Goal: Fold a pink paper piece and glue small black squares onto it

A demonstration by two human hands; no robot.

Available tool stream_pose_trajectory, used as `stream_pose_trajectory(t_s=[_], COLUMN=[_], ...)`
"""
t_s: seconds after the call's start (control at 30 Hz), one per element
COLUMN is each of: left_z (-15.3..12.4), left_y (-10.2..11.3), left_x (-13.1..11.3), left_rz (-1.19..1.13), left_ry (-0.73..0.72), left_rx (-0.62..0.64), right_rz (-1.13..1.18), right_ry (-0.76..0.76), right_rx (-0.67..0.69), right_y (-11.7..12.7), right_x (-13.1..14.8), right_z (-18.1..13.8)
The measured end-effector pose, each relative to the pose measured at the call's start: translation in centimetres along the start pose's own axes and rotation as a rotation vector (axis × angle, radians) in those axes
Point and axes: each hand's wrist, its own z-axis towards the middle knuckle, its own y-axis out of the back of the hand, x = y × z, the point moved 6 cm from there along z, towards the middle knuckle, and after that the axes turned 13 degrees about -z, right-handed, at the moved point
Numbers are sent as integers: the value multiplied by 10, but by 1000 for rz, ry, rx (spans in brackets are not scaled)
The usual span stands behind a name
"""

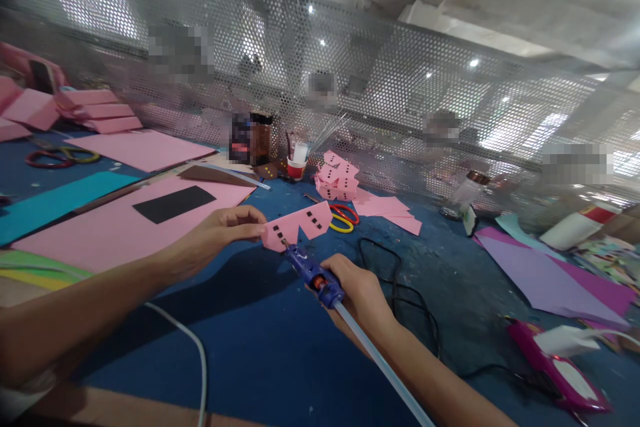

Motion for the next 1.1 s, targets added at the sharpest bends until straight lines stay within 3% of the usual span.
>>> stream_pose_trajectory(t_s=[0.23, 0.4, 0.7, 0.8, 0.87, 1.1], left_z=[2, 2, 3, 6, 9, 12], left_y=[3, 4, 17, 22, 25, 28], left_x=[1, -2, -7, -5, -4, -3], left_rz=[-7, -4, 34, 45, 72, 168], left_ry=[1, 5, -92, -119, -136, -174], left_rx=[-15, -41, -76, -87, -93, -124], right_rz=[60, 82, -148, -295, -433, -536], right_ry=[7, 5, 92, 3, -135, -445], right_rx=[49, -82, -169, -120, -38, 33], right_y=[10, 32, 50, 53, 55, 67], right_x=[8, 10, -24, -45, -65, -120], right_z=[2, 3, 4, 7, 4, -24])
